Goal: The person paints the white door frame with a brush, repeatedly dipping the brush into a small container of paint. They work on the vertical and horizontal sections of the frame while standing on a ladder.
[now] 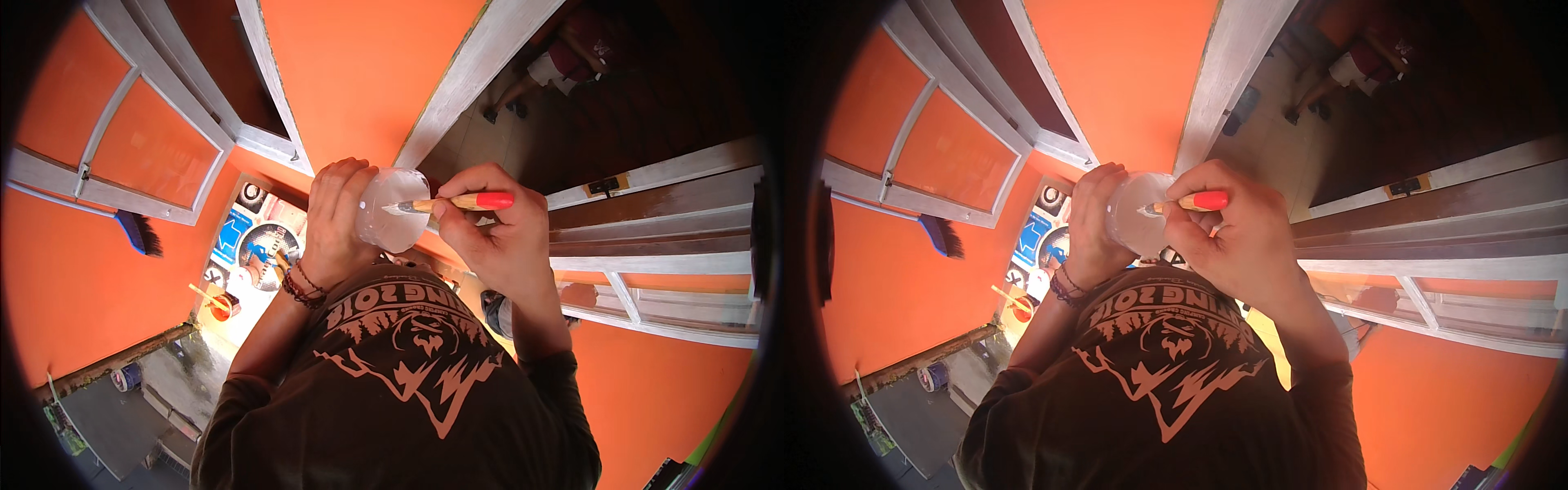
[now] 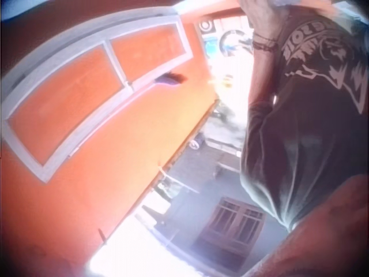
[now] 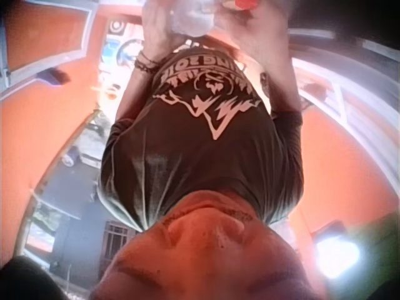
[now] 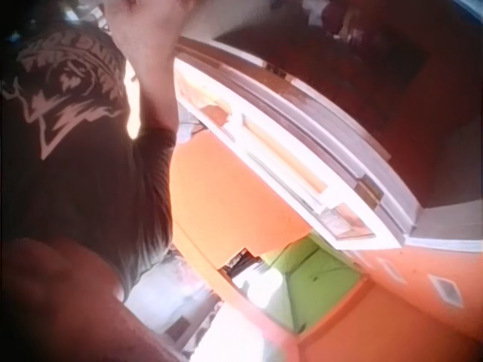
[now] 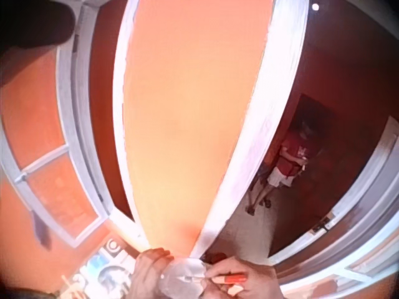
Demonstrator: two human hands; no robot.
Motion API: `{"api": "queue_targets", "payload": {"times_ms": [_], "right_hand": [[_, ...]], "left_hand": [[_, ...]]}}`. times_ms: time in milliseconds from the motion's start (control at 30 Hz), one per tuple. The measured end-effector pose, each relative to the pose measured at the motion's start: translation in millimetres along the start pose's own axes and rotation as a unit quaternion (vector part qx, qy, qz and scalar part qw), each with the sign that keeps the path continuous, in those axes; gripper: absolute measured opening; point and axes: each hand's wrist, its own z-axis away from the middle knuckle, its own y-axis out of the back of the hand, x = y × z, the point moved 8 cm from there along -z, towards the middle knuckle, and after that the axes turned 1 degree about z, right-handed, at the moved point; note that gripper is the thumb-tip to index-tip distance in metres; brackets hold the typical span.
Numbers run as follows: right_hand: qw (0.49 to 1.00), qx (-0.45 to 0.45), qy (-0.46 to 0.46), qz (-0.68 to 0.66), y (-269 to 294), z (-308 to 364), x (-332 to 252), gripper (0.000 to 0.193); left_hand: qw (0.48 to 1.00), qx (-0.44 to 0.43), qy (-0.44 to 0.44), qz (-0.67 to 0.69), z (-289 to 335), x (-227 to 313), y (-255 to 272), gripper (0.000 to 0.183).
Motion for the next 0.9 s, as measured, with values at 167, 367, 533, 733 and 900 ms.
{"api": "queue_targets", "payload": {"times_ms": [167,367,533,733,900], "right_hand": [[0.99,-0.094,-0.054,0.09,-4.9,4.0,13.3,0.015],[0.995,-0.038,-0.069,0.059,8.1,5.6,10.9,0.013],[0.99,-0.024,-0.108,0.083,10.0,12.4,19.3,0.013],[0.967,0.102,-0.202,-0.119,23.7,32.0,42.3,0.008],[0.982,0.097,-0.149,0.069,29.2,39.4,42.5,0.01]], "left_hand": [[0.999,-0.003,-0.014,0.048,-5.5,2.5,-5.6,0.073],[0.998,-0.024,-0.028,0.053,-6.9,2.6,-14.1,0.073],[0.998,-0.035,-0.044,0.04,-5.7,3.0,-20.9,0.072],[0.996,-0.044,-0.065,0.03,-6.4,4.0,-25.7,0.072],[0.995,-0.048,-0.075,0.048,-12.4,11.0,-33.1,0.075]]}}
